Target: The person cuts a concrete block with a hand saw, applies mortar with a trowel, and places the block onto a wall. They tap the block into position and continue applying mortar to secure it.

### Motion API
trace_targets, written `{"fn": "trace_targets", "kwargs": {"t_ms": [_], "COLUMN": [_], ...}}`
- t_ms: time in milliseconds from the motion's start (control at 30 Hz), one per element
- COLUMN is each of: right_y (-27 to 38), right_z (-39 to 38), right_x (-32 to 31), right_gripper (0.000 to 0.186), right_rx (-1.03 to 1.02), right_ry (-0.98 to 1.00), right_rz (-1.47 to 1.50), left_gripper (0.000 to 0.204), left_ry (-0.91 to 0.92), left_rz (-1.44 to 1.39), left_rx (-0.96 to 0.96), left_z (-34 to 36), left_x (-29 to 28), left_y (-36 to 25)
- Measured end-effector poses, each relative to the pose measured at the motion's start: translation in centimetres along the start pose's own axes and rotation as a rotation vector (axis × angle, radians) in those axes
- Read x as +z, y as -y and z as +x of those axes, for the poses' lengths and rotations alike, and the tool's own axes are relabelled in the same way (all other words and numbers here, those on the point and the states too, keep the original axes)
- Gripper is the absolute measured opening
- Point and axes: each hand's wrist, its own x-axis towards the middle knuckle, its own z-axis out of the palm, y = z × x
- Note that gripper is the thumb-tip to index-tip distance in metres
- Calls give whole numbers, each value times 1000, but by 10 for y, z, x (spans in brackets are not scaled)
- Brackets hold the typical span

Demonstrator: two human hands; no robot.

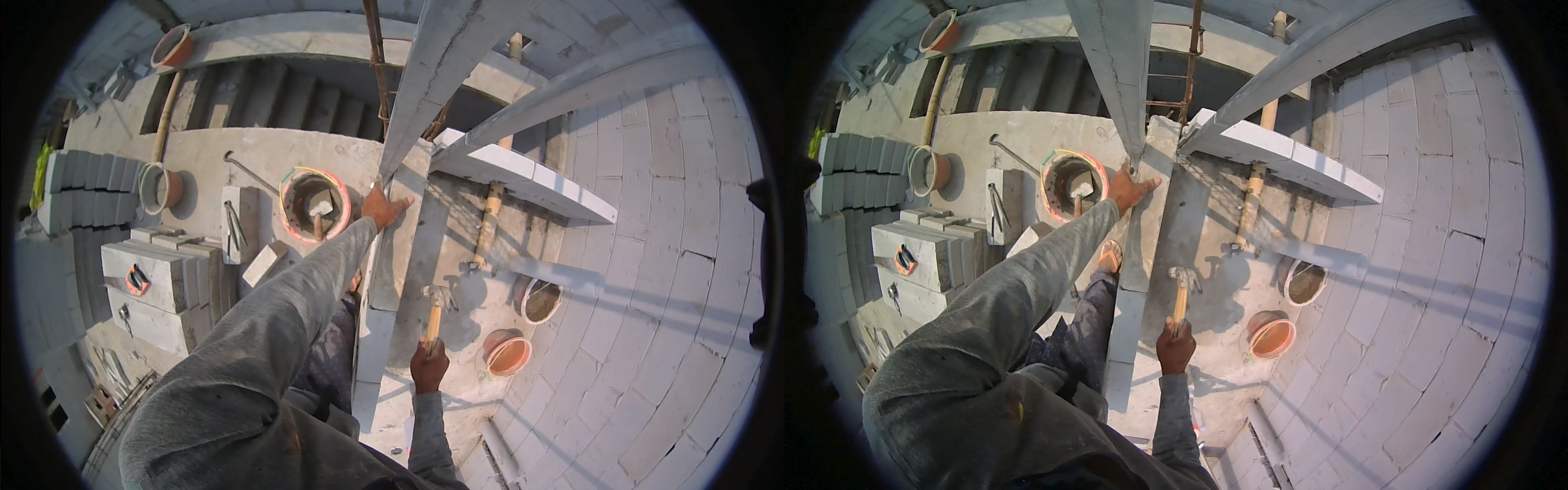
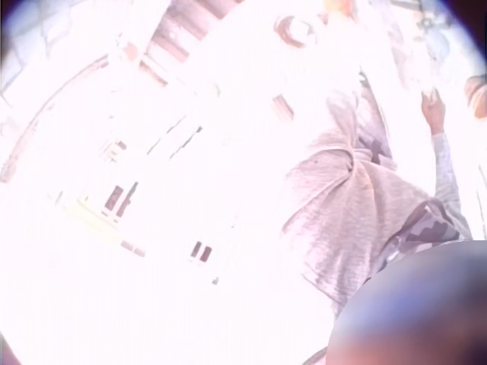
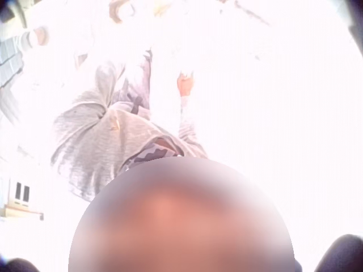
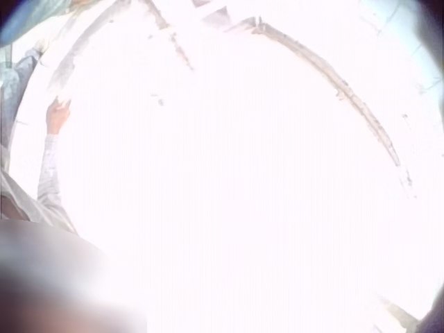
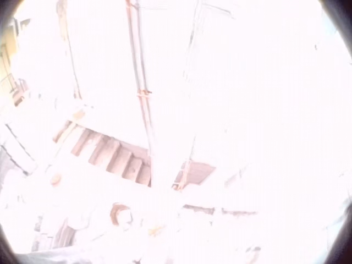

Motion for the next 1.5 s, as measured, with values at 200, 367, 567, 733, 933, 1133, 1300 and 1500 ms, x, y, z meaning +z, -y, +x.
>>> {"fn": "trace_targets", "kwargs": {"t_ms": [200,367,567,733,933,1133,1300,1500], "right_y": [4,12,50,89,139,228,317,401], "right_z": [5,-2,-28,-34,-28,-100,-200,-349], "right_x": [2,5,4,31,142,206,301,478], "right_gripper": [32,30,22,26,38,39,54,57], "right_rx": [31,17,-72,-200,450,-215,-651,-521], "right_ry": [-4,5,200,415,971,998,942,1016], "right_rz": [23,12,104,259,-74,-371,-143,-9], "left_gripper": [101,77,69,70,66,56,44,38], "left_ry": [-43,249,309,603,691,311,-115,-354], "left_rz": [17,-80,164,820,917,431,89,-389], "left_rx": [39,-30,-161,-391,-571,-601,-529,-412], "left_z": [0,-20,-135,-259,-372,-428,-474,-543], "left_x": [3,-16,-99,-216,-304,-355,-397,-466], "left_y": [2,12,143,268,340,346,392,488]}}
